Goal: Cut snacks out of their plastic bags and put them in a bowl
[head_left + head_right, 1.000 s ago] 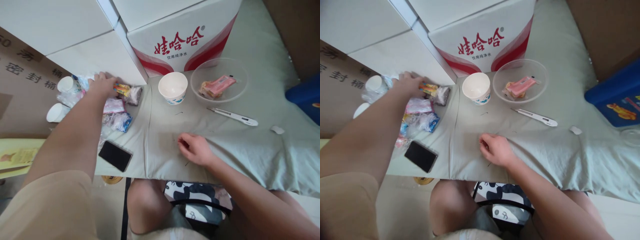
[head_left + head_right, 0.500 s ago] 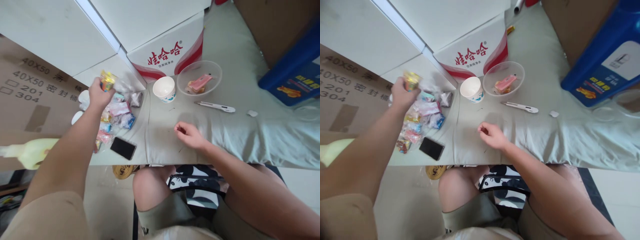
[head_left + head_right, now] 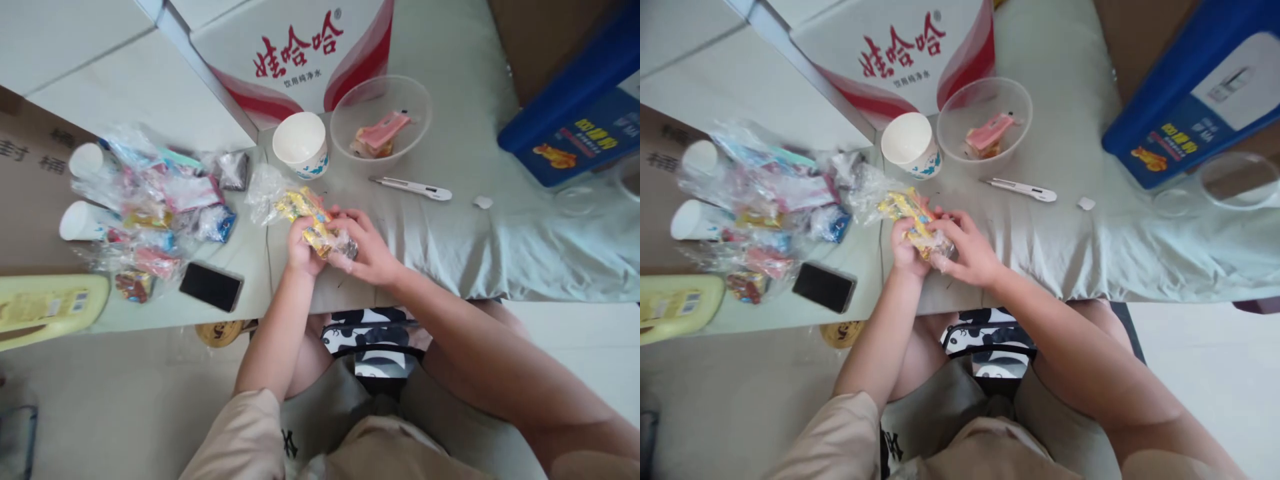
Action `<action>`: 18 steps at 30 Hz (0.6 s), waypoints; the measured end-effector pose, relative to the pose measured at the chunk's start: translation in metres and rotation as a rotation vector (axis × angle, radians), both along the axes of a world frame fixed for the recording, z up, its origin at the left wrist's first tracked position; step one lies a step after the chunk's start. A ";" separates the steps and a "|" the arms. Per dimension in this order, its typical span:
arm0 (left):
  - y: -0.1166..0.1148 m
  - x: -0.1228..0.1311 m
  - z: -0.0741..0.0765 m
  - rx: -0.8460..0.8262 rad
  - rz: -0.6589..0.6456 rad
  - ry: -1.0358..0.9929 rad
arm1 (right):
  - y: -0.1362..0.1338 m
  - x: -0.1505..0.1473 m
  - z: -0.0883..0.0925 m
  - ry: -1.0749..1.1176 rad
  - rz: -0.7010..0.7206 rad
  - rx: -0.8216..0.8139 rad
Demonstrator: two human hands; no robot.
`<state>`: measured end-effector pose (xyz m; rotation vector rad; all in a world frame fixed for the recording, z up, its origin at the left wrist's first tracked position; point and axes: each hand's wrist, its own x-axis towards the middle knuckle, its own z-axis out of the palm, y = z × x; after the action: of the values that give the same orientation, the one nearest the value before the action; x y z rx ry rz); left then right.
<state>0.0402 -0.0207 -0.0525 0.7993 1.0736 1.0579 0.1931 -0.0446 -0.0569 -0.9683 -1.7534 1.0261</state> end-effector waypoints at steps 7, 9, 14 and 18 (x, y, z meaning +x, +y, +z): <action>0.022 -0.012 0.007 -0.080 -0.037 -0.102 | 0.016 0.000 0.004 -0.006 -0.134 -0.002; 0.024 -0.014 0.010 -0.093 -0.063 -0.114 | 0.020 0.004 0.005 -0.008 -0.057 0.007; 0.022 -0.016 0.012 -0.087 -0.097 -0.048 | 0.019 0.016 0.004 0.023 0.045 0.082; 0.015 -0.011 0.007 -0.001 -0.134 -0.010 | 0.012 0.023 0.006 0.031 0.044 0.081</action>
<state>0.0288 -0.0053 -0.0451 0.8523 0.9984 0.9468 0.2158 -0.0323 -0.0513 -0.8628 -1.7839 0.9852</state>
